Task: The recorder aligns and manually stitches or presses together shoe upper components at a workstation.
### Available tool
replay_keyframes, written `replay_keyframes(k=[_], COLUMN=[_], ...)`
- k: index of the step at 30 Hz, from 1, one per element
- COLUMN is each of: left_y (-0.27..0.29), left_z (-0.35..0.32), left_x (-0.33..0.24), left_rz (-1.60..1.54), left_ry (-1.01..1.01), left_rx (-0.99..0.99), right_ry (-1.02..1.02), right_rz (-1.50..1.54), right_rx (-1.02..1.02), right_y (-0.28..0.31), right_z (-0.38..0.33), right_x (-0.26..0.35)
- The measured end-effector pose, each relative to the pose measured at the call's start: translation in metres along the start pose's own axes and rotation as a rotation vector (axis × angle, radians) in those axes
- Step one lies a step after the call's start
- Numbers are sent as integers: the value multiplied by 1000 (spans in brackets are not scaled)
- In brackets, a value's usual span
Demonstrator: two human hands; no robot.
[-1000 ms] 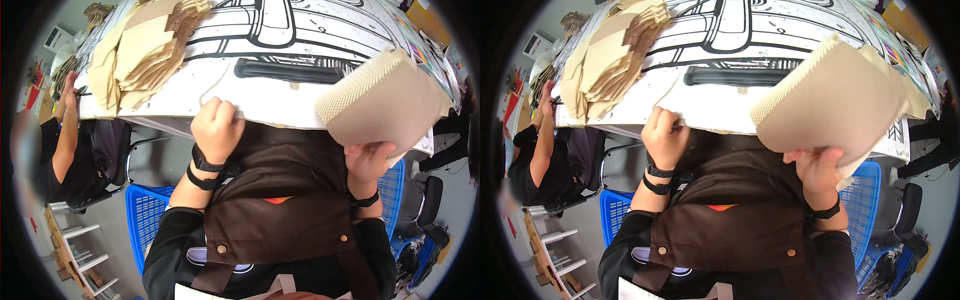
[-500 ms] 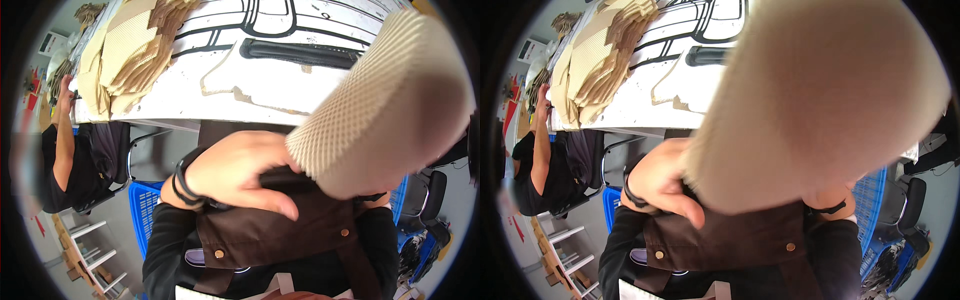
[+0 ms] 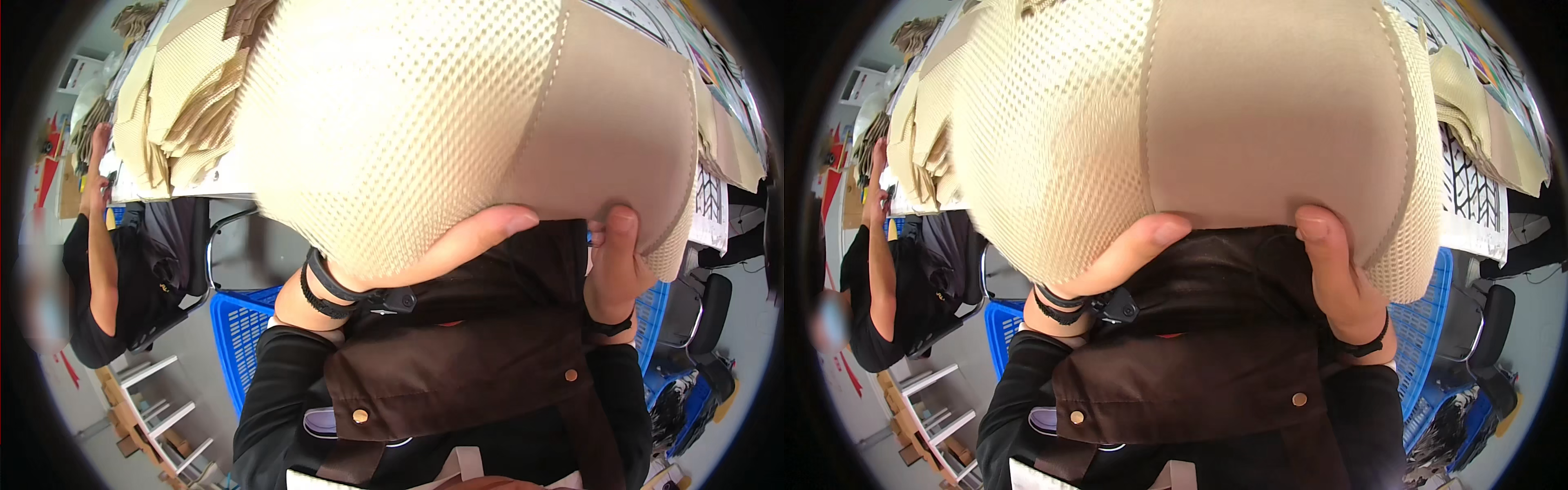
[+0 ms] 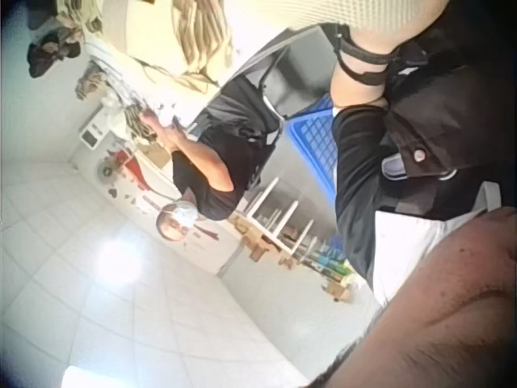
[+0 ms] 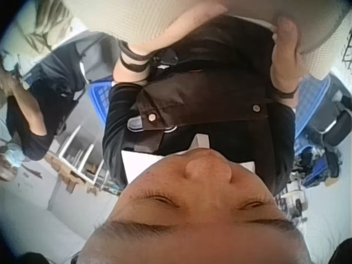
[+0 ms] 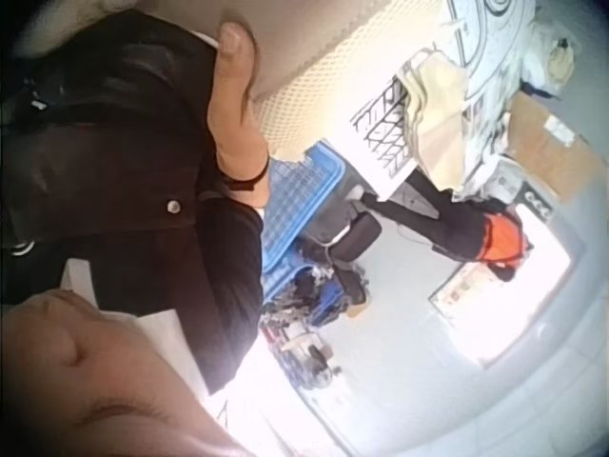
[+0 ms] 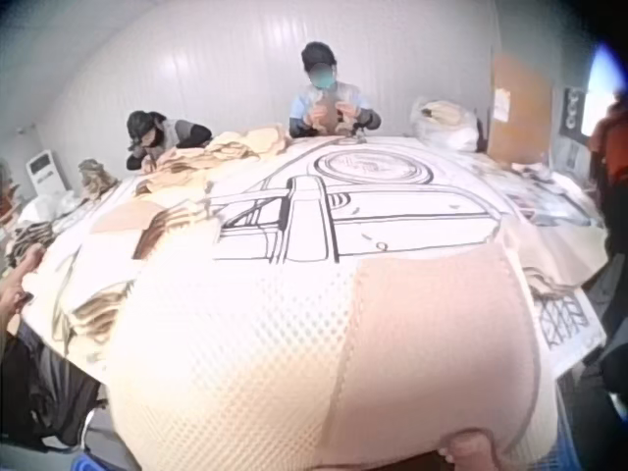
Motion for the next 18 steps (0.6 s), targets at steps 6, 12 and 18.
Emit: replay_keyframes(k=[6,12,18], left_y=[-5,-6,-14], left_z=[6,10,4], left_x=[-3,6,23], left_rz=[127,112,137], left_ry=[-23,83,160], left_rx=[51,113,35], right_ry=[-98,208,262], right_rz=[288,-246,-291], right_rx=[-76,-13,12], right_y=[15,12,-2], right_z=[2,26,31], right_x=[-15,-10,-23])
Point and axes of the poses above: each hand's wrist, its own z-axis towards the middle knuckle, its own y-axis out of the back of the hand, x = y × z, the point moved 1 cm from there along z, towards the middle knuckle, and after that the axes turned 8 degrees about x, right-handed, at the moved point
